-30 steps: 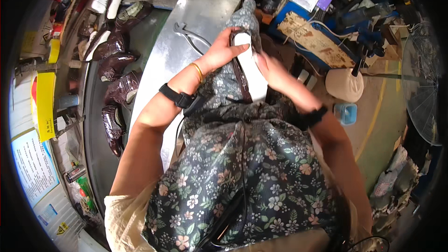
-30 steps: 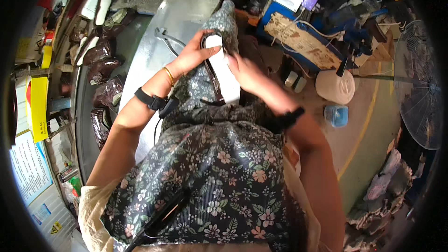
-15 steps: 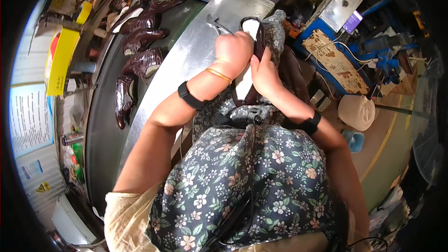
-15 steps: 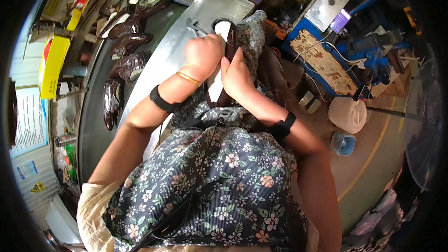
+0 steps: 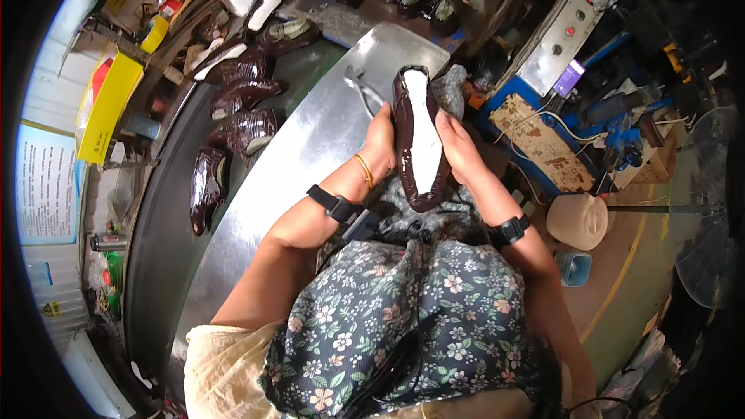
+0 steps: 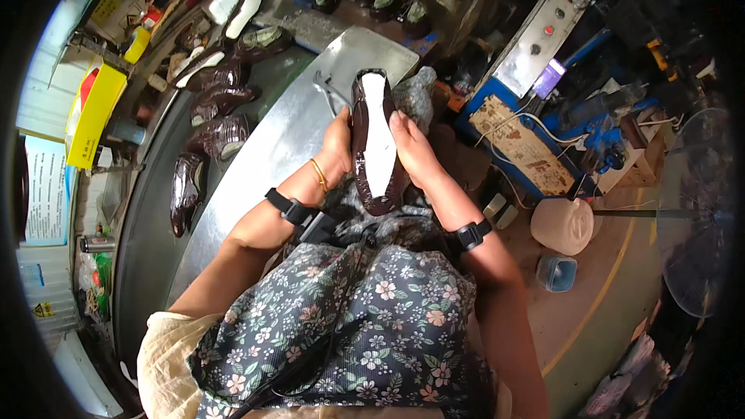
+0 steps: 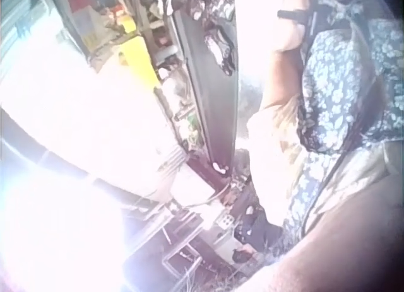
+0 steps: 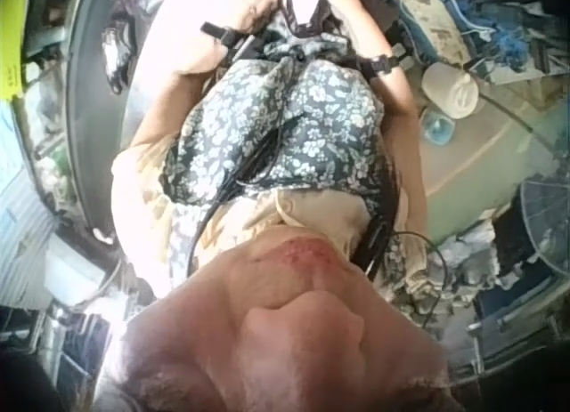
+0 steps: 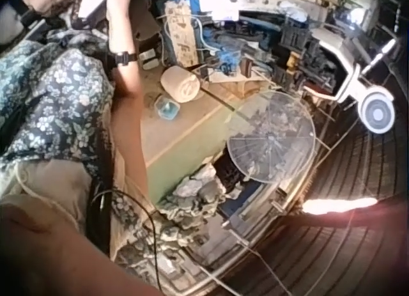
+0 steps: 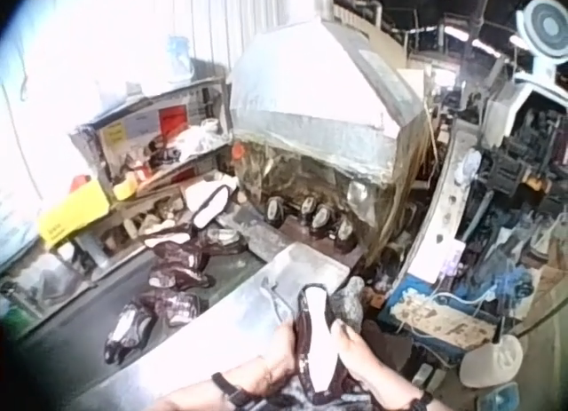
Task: Assembling shoe components on a production line.
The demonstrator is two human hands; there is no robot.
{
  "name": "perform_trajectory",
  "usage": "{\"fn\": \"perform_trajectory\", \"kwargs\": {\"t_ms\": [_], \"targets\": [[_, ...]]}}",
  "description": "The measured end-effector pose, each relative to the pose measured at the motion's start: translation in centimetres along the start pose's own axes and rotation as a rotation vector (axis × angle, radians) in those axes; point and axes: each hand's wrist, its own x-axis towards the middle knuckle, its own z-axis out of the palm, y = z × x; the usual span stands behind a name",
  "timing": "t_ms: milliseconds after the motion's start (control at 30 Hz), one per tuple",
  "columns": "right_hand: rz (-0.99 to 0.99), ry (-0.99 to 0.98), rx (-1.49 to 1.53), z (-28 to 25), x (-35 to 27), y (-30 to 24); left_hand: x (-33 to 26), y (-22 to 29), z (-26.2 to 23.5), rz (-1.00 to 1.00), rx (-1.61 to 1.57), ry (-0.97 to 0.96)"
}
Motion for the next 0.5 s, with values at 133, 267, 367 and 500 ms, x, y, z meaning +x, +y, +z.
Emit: {"fn": "perform_trajectory", "kwargs": {"t_ms": [133,267,367,500], "targets": [[-0.38,0.136,-0.845,-2.5,-5.7,-3.7,-3.2,0.2,5.5,-0.086,0.112,0.027],[0.103,0.093,0.111,-7.1,-10.4,-8.6,-6.8,-0.6,3.5,-0.037,0.352,-0.252],[-0.201,0.329,-0.349,-13.3,-13.6,-13.5,-6.0,0.6,0.4,0.15,0.723,-0.436],[-0.522,0.855,-0.887,-25.8,-14.7,-22.1,-5.0,0.5,-4.5,0.212,0.789,-0.2]]}}
